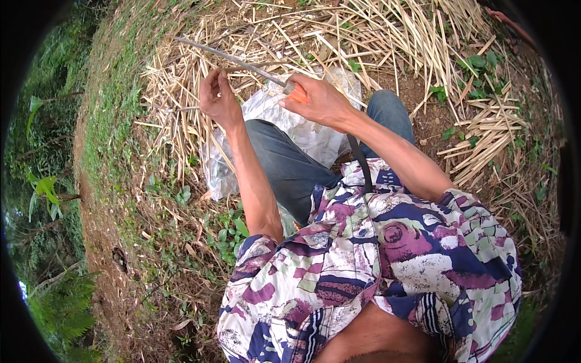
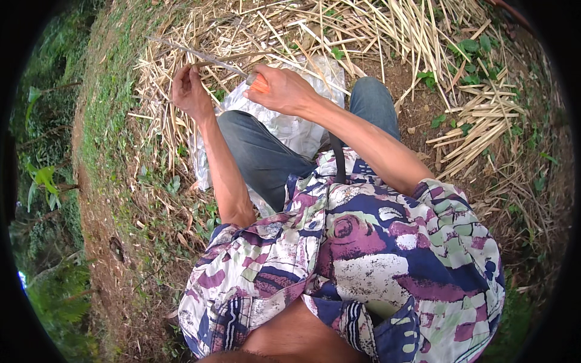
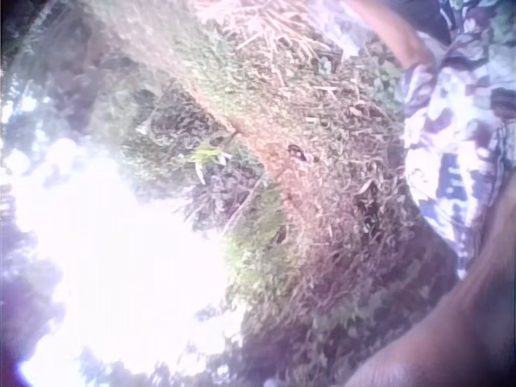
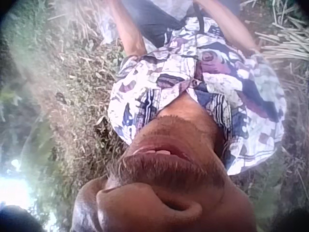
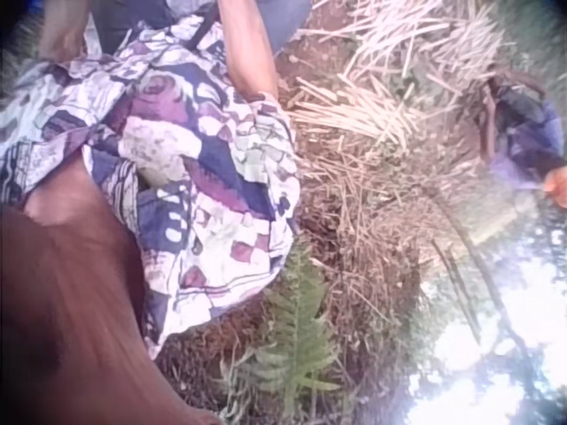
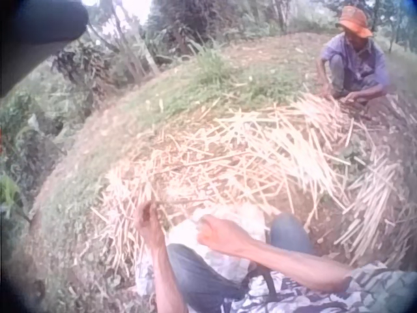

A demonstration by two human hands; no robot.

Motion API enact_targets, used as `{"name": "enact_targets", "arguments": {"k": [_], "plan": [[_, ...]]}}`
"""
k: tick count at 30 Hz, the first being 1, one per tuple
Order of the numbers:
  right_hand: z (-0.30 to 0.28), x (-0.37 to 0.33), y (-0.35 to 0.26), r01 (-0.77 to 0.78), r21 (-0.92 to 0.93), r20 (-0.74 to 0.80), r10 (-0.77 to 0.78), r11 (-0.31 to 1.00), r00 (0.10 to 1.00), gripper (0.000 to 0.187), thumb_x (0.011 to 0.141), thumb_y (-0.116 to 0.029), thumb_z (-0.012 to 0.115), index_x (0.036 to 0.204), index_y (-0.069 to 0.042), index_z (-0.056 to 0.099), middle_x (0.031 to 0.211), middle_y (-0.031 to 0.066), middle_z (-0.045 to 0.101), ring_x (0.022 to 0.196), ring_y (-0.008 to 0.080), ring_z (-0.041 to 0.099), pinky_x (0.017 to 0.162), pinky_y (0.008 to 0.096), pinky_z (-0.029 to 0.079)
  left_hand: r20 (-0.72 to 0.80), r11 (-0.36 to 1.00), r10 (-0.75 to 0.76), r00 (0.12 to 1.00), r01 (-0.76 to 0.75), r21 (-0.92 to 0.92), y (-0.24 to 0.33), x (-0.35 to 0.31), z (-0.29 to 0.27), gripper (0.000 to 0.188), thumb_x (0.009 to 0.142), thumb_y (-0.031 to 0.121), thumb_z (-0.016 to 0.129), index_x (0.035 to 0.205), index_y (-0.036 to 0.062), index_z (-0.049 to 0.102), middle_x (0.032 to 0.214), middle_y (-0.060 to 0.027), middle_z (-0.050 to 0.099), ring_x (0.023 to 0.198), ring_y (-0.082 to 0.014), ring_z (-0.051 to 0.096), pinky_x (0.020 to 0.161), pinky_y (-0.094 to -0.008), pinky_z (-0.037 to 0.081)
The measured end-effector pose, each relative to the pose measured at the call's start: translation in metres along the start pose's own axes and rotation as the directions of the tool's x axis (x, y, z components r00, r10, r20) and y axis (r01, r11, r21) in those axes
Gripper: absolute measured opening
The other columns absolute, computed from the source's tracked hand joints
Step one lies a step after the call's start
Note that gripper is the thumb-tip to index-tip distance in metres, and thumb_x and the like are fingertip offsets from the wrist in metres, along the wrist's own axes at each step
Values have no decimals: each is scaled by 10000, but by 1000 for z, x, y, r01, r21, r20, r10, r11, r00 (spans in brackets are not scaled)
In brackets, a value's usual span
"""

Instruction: The person sits on the ground in a wooded area and uses a machete to split long, thin sticks into smaller pieces. They gather the split pieces and place them into a white sack.

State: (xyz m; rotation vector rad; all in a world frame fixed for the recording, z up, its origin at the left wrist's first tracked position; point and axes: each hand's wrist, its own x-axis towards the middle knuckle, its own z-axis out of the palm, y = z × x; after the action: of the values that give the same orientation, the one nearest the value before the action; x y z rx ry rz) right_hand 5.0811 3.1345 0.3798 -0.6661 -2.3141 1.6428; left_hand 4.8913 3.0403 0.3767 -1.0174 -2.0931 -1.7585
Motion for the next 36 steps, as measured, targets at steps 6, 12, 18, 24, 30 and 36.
{"name": "enact_targets", "arguments": {"k": [6,12,18,24,30,36], "plan": [[10,14,2,60,-11,-4,-60,998,998,492,786,-428,624,1025,-6,541,732,138,586,669,260,563,629,365,430,27,987,119,992,-121,103,-1,-2,0,129,801,10,636,928,0,654,840,-89,631,698,-128,594,604,-232,482],[12,15,5,20,-35,31,-19,999,999,469,777,-426,628,984,-15,541,758,163,595,692,293,583,655,386,441,64,966,208,976,-215,142,-7,-2,-7,146,787,2,645,932,12,659,858,-97,638,752,-152,614,648,-250,509],[22,25,51,56,-93,-21,-58,994,998,470,769,-416,623,1069,-65,535,886,188,623,853,328,606,721,419,483,25,974,189,982,-191,123,-44,-2,-4,114,807,36,641,914,4,660,857,-111,654,737,-195,619,660,-282,498],[12,22,65,-15,-24,-43,14,1000,999,461,701,-381,621,1054,-96,540,826,175,628,770,341,611,682,447,485,29,930,313,949,-312,192,-8,2,20,120,836,20,609,934,-48,624,835,-131,632,744,-197,597,670,-293,514],[13,21,71,4,-32,-104,-7,999,995,472,713,-356,591,1100,-94,531,843,193,630,772,357,619,678,447,485,24,941,234,972,-233,245,-2,8,30,137,842,73,623,933,-29,633,862,-110,629,760,-183,592,648,-293,497],[11,36,97,-86,-103,-89,77,991,993,352,697,-299,578,967,-76,546,791,190,622,752,371,613,647,469,473,3,960,204,979,-201,193,7,12,36,177,875,102,583,959,-51,613,896,-142,609,813,-216,587,710,-315,502]]}}
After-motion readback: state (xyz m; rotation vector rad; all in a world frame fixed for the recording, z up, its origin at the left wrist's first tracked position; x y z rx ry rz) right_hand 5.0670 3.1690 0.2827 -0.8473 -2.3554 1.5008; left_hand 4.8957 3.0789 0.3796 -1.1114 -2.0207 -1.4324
